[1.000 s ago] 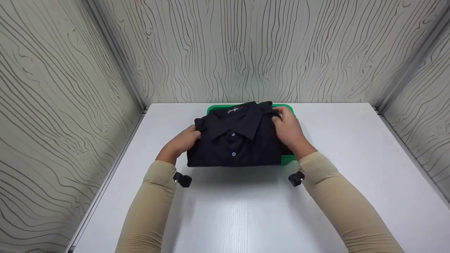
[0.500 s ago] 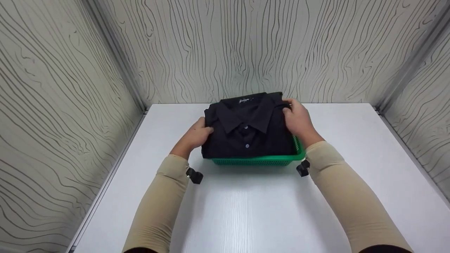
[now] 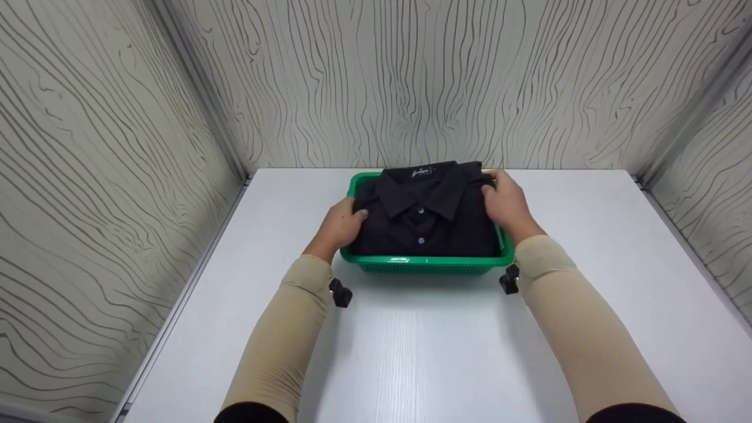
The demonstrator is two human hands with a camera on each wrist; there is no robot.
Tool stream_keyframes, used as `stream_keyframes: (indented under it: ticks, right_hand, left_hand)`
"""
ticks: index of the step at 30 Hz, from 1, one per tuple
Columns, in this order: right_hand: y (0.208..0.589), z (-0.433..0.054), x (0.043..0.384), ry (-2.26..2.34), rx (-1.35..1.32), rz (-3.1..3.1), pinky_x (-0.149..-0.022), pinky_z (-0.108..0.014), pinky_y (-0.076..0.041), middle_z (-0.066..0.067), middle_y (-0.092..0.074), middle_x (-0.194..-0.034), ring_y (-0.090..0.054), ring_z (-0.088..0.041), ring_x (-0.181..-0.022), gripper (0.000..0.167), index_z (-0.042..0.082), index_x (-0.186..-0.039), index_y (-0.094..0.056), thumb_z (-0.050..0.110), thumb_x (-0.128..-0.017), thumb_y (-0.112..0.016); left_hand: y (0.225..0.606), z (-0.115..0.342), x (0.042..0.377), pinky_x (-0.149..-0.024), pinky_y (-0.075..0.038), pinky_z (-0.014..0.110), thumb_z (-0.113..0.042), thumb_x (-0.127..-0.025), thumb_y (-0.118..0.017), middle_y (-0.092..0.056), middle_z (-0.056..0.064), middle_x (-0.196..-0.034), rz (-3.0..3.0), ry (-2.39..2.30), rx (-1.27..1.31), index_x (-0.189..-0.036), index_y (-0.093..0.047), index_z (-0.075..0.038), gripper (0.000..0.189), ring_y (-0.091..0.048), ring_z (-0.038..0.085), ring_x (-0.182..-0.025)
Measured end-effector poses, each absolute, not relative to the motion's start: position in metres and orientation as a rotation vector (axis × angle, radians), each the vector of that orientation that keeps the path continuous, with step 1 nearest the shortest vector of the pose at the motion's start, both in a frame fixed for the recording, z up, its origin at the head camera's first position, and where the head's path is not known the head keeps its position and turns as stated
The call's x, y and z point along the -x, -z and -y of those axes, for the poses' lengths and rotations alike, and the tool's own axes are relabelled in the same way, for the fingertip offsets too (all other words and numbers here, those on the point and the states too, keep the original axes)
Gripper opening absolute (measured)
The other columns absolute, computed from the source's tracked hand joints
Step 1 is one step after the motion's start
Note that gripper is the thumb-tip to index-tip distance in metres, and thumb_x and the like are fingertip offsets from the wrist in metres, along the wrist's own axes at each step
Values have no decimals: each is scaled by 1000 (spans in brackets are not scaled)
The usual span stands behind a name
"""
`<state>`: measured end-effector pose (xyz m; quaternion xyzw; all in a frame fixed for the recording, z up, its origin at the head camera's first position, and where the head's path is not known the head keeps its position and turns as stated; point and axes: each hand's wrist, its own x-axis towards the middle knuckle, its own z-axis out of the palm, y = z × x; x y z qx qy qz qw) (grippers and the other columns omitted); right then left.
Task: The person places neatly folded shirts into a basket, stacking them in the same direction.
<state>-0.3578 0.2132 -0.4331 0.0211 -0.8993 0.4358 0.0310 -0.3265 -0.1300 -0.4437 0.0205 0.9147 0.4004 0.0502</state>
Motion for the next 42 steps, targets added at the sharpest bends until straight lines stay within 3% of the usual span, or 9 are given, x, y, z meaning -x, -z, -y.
stream_keyframes:
  ticks: [15, 27, 42]
  right_hand:
    - [443, -210, 361, -1234, 15, 2858, -109, -57, -35, -27, -47, -146, -44, -42, -134, 44, -2, -148, -43, 17, -108, -42]
    - [458, -207, 363, -1201, 52, 2867, -111, -58, -33, -27, -45, -148, -41, -43, -137, 47, -2, -151, -39, 18, -109, -41]
    - [468, -206, 359, -1229, 48, 2863, -113, -59, -29, -27, -42, -151, -38, -42, -140, 53, 2, -157, -30, 20, -107, -40]
  left_hand:
    - [466, 113, 333, -104, -45, 44, -27, -106, -55, -60, 14, -138, -3049, -942, 44, -143, -53, -3, 44, -56, 27, -127]
    - [483, 103, 336, -82, -55, 44, -24, -103, -62, -70, 12, -106, -3284, -618, 24, -119, -66, -5, 26, -67, 28, -100]
    - [489, 100, 334, -89, -52, 44, -24, -103, -58, -69, 13, -112, -3320, -624, 63, -127, -64, -3, 33, -65, 27, -104]
